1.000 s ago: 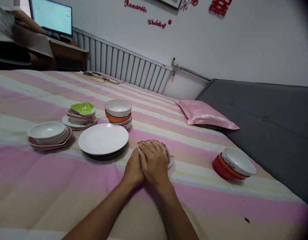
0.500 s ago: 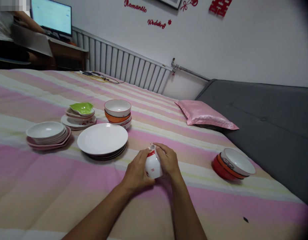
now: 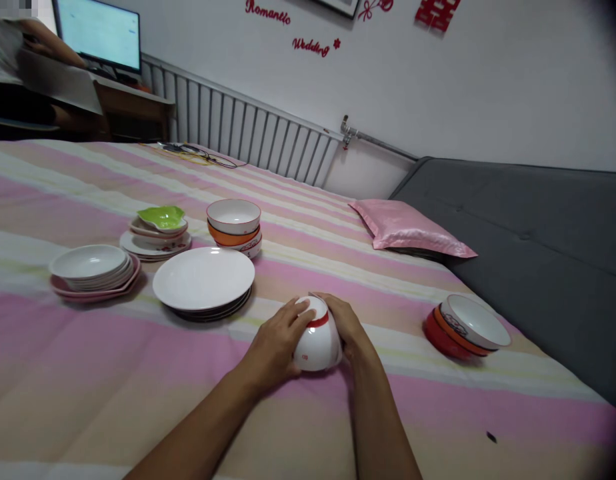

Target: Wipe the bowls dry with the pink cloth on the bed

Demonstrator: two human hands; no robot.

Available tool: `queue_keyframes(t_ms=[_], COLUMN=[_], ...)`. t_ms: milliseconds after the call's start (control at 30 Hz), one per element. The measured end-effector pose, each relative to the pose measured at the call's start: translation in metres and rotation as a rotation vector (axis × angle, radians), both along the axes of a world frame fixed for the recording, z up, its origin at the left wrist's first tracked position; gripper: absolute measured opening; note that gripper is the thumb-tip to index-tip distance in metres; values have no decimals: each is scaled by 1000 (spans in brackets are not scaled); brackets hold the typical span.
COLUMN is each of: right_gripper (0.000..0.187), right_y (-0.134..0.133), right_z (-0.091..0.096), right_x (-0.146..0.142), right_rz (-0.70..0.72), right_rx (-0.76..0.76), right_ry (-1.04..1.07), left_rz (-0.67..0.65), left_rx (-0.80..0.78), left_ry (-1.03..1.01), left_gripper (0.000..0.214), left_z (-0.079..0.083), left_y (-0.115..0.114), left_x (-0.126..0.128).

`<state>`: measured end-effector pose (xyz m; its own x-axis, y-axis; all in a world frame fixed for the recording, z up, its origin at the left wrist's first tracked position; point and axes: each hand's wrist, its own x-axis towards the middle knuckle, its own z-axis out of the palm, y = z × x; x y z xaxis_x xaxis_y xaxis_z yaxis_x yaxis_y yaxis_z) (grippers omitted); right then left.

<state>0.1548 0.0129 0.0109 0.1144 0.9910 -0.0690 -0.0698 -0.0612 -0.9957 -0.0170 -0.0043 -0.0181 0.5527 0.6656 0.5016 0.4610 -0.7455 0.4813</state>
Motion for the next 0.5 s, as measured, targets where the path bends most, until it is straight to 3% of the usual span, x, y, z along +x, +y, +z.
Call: queue_keyframes(t_ms=[167,400,500], right_gripper=[32,34,32], right_y=[-1,-2,-3], right_z=[1,3,4], right_x=[-1,4,5], right_rz=[-35,-81,-83], right_rx=[13,-174,-174], right_ry=[32,115,141], left_rz=[-25,-43,-65], left_rx=[95,246,264], left_ry=[-22,-32,-56], left_gripper=[82,75,68], left_z=[1,3,5], left_y=[0,-1,-1], left_x=[-1,0,1])
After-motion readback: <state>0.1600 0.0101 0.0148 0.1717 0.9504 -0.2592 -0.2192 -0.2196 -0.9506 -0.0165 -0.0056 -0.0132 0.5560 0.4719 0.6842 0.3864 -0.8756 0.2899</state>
